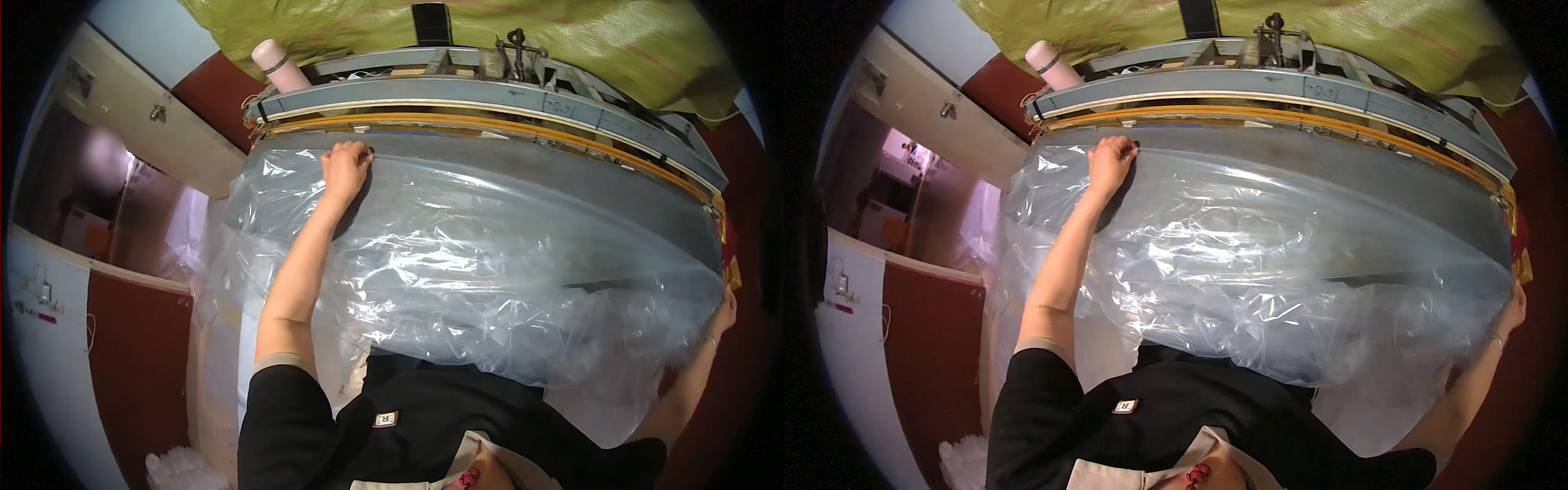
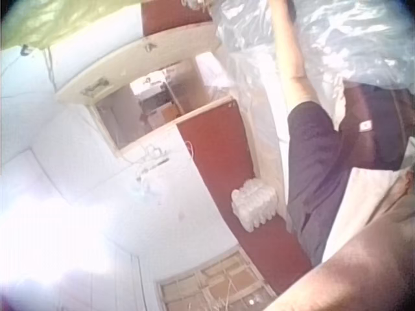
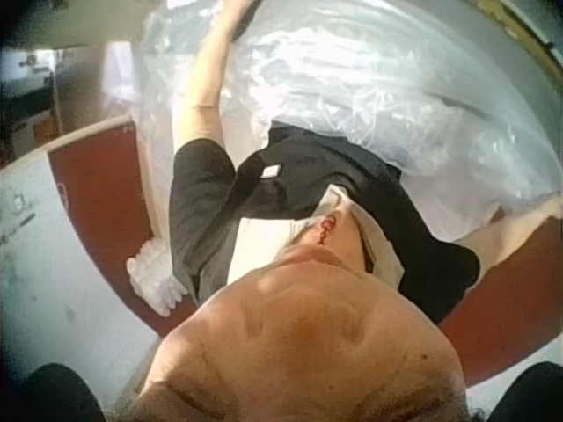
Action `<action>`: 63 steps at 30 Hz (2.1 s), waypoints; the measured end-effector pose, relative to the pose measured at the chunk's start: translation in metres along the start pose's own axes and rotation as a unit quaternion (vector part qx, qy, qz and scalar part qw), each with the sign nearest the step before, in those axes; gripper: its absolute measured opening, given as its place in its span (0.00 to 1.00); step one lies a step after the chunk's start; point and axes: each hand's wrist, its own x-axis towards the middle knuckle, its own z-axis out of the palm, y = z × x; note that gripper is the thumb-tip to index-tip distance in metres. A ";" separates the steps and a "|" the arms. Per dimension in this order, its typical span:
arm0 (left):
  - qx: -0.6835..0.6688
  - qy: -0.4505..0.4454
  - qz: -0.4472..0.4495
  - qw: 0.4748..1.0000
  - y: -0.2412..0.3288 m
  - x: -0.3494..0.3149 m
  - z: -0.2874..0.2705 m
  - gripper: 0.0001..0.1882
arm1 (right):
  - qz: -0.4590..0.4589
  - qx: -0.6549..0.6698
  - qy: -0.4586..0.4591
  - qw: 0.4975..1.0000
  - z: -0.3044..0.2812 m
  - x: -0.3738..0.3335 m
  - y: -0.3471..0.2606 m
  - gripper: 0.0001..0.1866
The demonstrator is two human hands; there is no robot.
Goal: Aligning and sealing large plastic bags on an industrial heat-sealing machine.
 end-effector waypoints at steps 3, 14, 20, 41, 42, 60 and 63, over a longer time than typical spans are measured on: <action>-0.027 0.055 0.029 0.998 0.006 0.015 -0.025 0.07 | -0.017 -0.125 -0.025 0.992 0.008 0.011 -0.019 0.16; -0.293 0.182 -0.210 0.915 -0.101 0.031 0.015 0.09 | -0.206 -0.129 0.000 0.970 0.191 -0.030 -0.058 0.14; -0.329 0.212 -0.222 0.893 -0.149 0.068 0.050 0.10 | -0.184 -0.072 -0.023 0.980 0.235 -0.024 -0.077 0.13; -0.413 0.100 -0.213 0.880 -0.106 0.052 -0.006 0.04 | -0.188 -0.119 0.106 0.969 0.230 -0.051 -0.132 0.11; -0.385 0.042 -0.160 0.908 -0.099 0.046 -0.022 0.03 | -0.218 -0.111 0.102 0.964 0.236 -0.071 -0.160 0.11; -0.040 0.013 -0.023 0.999 -0.083 -0.124 -0.116 0.26 | -0.292 -0.106 -0.430 0.848 0.251 -0.262 -0.215 0.13; 0.019 -0.099 0.002 0.995 -0.032 -0.161 -0.102 0.29 | -0.281 -0.181 -0.318 0.887 0.171 -0.185 -0.142 0.13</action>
